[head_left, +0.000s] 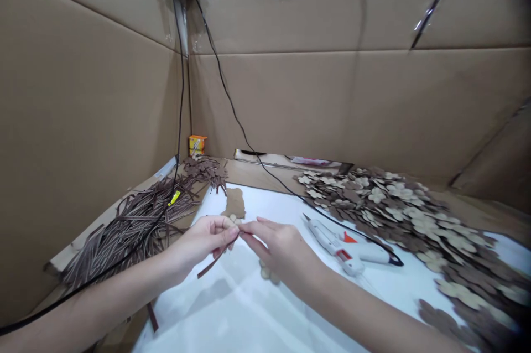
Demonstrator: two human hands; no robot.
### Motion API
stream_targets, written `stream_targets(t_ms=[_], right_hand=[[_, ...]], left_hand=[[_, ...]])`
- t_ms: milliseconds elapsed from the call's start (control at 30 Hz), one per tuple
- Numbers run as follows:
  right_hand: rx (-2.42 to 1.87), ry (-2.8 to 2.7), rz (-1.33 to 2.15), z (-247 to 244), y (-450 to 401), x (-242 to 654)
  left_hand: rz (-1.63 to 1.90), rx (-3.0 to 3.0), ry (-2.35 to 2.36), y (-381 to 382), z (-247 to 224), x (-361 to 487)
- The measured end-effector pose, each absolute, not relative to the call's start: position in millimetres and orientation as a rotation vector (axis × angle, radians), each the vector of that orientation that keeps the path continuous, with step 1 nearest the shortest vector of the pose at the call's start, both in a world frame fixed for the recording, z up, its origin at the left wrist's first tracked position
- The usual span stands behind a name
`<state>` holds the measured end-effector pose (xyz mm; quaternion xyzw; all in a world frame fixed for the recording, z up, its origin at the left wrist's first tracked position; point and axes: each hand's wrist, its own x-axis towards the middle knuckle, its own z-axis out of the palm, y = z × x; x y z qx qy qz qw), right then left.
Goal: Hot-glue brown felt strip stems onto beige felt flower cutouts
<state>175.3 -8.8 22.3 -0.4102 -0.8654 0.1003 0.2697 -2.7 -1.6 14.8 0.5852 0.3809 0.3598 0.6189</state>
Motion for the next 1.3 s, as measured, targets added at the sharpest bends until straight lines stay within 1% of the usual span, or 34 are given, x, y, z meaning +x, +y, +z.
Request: stream_targets(t_ms=[67, 233, 333, 633, 1033, 1167, 1300], right_hand=[[-1.195, -2.294, 0.421, 26.0, -13.7, 176.9], [-1.322, -2.007, 1.047, 31.0, -15.7, 186.1], [-1.284, -1.928, 1.202, 27.7, -5.1, 192.5], [-1.222, -1.806, 1.395, 28.4, 8.9, 202.4], [-1.328, -1.687, 1.531, 24.5, 10.5, 210.5], [-1.363, -1.688, 1.496, 23.5, 10.9, 213.7], [-1.419, -1.656, 1.290, 22.8, 14.7, 218.1]], left_hand=[[0.879, 1.357, 0.914, -2.7, 15.5, 1.8], [1.051, 1.463, 1.007, -2.9, 17.4, 20.0], [1.131, 1.465, 0.999, -1.0, 15.0, 32.4], [1.228, 1.231, 0.963, 5.2, 1.8, 55.7], [1.265, 1.007, 0.976, 7.7, -4.5, 70.8], [1.271, 0.944, 1.014, 6.8, -4.8, 71.9], [1.284, 0.926, 1.029, 2.2, -4.0, 72.7]])
